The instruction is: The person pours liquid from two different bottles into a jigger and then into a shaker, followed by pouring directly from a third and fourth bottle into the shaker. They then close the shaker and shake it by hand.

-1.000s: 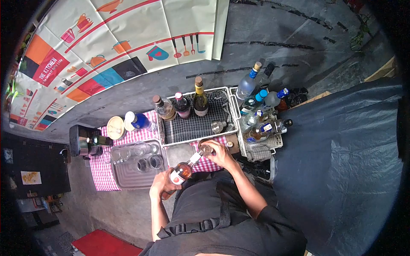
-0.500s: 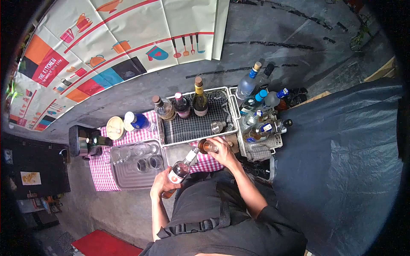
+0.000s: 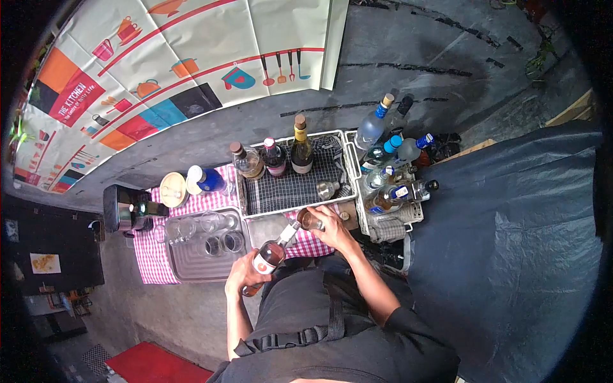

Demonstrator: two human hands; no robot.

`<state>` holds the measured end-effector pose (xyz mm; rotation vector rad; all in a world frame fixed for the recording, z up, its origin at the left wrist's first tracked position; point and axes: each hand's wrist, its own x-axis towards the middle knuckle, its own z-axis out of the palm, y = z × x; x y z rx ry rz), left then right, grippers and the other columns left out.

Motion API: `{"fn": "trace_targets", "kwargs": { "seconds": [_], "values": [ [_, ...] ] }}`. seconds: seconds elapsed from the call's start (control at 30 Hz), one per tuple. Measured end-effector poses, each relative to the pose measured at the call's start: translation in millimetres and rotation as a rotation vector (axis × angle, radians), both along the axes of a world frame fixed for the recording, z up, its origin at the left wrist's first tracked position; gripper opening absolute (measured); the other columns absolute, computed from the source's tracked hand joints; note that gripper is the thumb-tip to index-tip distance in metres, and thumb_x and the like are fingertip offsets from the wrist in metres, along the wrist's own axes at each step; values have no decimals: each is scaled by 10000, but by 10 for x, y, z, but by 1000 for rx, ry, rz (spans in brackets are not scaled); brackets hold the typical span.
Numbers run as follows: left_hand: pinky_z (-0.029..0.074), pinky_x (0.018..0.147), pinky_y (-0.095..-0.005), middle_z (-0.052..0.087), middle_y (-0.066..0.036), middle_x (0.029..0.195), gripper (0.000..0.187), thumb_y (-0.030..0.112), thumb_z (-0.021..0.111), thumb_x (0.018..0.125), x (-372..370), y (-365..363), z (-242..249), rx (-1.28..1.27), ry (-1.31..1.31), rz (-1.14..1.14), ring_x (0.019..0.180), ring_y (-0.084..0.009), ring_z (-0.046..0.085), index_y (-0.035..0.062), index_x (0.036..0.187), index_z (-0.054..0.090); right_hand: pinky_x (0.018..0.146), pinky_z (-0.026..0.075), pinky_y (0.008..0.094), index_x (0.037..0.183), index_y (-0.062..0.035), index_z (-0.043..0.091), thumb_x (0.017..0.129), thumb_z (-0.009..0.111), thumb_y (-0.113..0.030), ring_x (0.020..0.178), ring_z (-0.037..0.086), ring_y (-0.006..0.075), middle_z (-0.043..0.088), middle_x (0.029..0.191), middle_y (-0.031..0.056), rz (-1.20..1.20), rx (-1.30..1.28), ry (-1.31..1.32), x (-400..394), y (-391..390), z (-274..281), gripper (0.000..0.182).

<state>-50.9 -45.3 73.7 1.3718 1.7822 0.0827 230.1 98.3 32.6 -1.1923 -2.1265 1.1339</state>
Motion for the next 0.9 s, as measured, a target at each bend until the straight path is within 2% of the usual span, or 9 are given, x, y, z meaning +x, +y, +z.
{"fn": "trace_targets", "kwargs": {
  "seconds": [0.07,0.13,0.2,0.23,0.6,0.9],
  "values": [
    [545,898,-476,716,-221,1060,837,417,888,545,14,16,20,-5,3,-11,1038,-384,685,48,1237,596,992,505,399,1335,-25,589,736,732,27,1154,611,345,613,1218,160,-6,-29,60,-13,-2,-23,617],
    [534,873,-453,719,-177,1043,765,384,909,525,19,24,30,-22,16,-9,1004,-372,690,64,1159,624,991,508,396,1302,-14,601,734,723,41,1156,621,341,628,1217,161,-12,-58,121,-43,-7,-5,584],
    [540,884,-465,718,-196,1057,809,411,895,532,7,40,31,-35,29,-42,1021,-383,686,59,1201,608,991,515,391,1244,-3,613,720,704,63,1143,637,333,650,1203,156,-37,-55,184,-68,-16,24,536],
    [545,895,-477,716,-214,1072,853,437,881,538,2,52,37,-47,42,-75,1039,-393,683,53,1244,592,991,515,391,1244,-3,613,720,704,63,1143,637,333,650,1203,156,-39,-55,185,-75,-12,37,536],
    [549,909,-455,719,-206,1096,838,395,879,551,34,155,248,-116,98,-100,1039,-375,692,51,1266,608,983,527,374,1220,-27,635,686,625,124,1133,643,307,655,1200,134,35,-85,187,-88,17,54,555],
    [555,903,-455,718,-217,1093,860,408,878,556,17,152,227,-105,115,-130,1026,-377,698,44,1283,599,995,516,383,1213,-18,633,672,618,125,1131,639,328,653,1179,145,39,-102,185,-65,7,78,560]
  ]
}}
